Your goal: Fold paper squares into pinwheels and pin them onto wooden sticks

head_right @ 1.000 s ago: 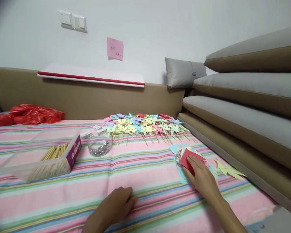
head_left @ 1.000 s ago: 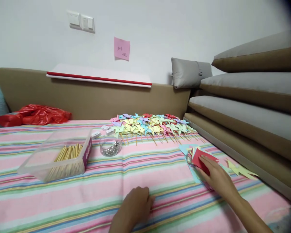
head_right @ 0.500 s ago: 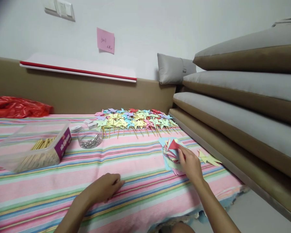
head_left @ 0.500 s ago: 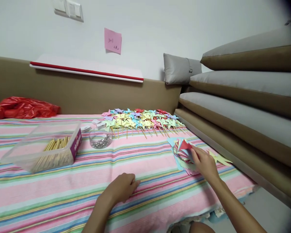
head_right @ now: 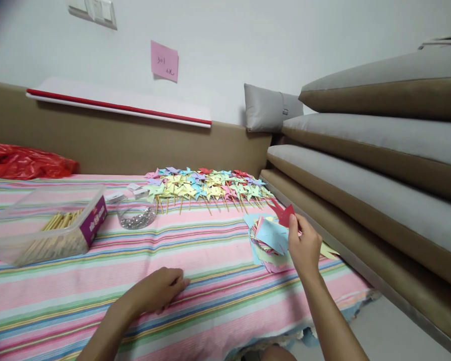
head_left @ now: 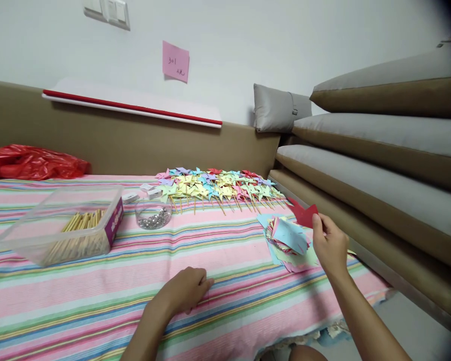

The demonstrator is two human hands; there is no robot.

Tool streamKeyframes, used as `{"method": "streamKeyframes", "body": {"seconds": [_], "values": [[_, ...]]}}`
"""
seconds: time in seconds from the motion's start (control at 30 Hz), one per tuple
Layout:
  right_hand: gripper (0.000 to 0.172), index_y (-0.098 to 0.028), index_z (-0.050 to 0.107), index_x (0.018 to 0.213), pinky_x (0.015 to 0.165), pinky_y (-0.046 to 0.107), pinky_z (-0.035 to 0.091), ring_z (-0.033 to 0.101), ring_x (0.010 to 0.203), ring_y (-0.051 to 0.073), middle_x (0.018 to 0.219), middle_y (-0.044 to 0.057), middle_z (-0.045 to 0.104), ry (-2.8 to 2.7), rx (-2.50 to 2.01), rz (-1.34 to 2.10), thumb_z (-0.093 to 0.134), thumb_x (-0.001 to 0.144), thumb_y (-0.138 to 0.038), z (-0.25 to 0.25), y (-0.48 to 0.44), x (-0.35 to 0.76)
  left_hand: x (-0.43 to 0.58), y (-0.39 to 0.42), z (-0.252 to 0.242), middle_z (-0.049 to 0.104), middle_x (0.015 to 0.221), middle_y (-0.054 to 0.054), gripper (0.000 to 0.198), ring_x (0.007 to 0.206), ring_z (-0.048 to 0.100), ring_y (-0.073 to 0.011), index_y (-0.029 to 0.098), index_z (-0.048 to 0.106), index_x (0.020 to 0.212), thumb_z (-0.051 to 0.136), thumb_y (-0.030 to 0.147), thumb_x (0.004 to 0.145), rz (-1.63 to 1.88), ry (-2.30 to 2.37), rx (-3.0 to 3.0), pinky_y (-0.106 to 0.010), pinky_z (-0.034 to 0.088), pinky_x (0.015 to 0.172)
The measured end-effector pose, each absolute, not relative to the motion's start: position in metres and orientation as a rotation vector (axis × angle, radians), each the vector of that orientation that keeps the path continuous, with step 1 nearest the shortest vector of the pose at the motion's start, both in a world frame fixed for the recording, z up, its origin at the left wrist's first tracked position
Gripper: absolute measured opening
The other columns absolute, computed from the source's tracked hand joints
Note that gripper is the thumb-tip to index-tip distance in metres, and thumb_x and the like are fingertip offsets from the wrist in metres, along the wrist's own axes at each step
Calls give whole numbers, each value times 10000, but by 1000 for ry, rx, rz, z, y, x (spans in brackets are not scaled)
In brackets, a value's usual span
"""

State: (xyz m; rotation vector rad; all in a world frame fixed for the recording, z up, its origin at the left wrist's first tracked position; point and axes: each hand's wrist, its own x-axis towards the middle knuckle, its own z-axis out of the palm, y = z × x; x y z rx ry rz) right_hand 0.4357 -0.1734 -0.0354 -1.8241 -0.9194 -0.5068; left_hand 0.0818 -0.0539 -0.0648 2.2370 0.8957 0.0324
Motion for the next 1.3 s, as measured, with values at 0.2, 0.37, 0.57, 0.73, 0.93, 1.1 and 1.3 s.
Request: {"method": "streamKeyframes", "body": {"seconds": [0.2, 0.37, 0.57, 0.73, 0.93, 1.1, 1.3], "values": [[453, -198, 713, 999, 812, 352, 536, 684, 922, 239, 993, 61, 761, -872, -1366, 58, 544, 911, -609, -21, -120, 358, 87, -40, -54, 710, 832, -55, 436, 763, 651, -223, 211, 606, 880, 372, 564, 984, 576, 927, 2029, -311, 441, 713], [278, -253, 758, 964, 863, 339, 555, 699, 940, 208, 1031, 23, 778, -790, -908, 849, 745, 819, -488, -24, -76, 276, 88, -37, -42, 720, 1167, -155, 653, 1050, 678, -276, 149, 648, 1192, 447, 706, 917, 900, 779, 1243, -368, 514, 878], [280, -235, 782, 941, 815, 321, 548, 687, 887, 216, 937, 17, 781, -876, -943, 1046, 762, 815, -485, -36, -61, 238, 84, -40, -41, 776, 1050, -93, 454, 921, 710, -222, 167, 707, 1155, 786, 445, 804, 1048, 621, 1027, -300, 522, 822], [393, -257, 745, 1133, 868, 360, 541, 671, 1012, 252, 1072, 40, 761, -971, -1036, 1018, 686, 866, -540, -46, -56, 241, 88, -40, -52, 792, 936, -91, 400, 842, 722, -224, 127, 737, 1055, 828, 382, 761, 1104, 677, 928, -332, 538, 826], [437, -370, 542, 1398, 1028, 465, 488, 558, 1290, 271, 1391, 57, 610, -1145, -1173, 664, 521, 974, -470, -64, -71, 242, 90, -39, -56, 788, 996, -75, 422, 892, 718, -197, 144, 717, 1073, 842, 378, 746, 1250, 726, 816, -274, 536, 797], [313, -346, 704, 1202, 1127, 541, 409, 430, 1406, 317, 1560, 60, 372, -1523, -1222, 327, 637, 902, -288, -72, -87, 237, 89, -41, -53, 774, 1081, -77, 424, 961, 718, -194, 165, 695, 1122, 839, 329, 759, 1281, 667, 773, -261, 540, 820], [136, -339, 780, 983, 1096, 536, 435, 403, 1425, 337, 1536, 45, 405, -1517, -1205, 351, 717, 867, -305, -71, -86, 228, 90, -46, -50, 778, 1000, -73, 388, 956, 725, -221, 165, 706, 1095, 829, 331, 767, 1232, 640, 791, -321, 563, 881]]}}
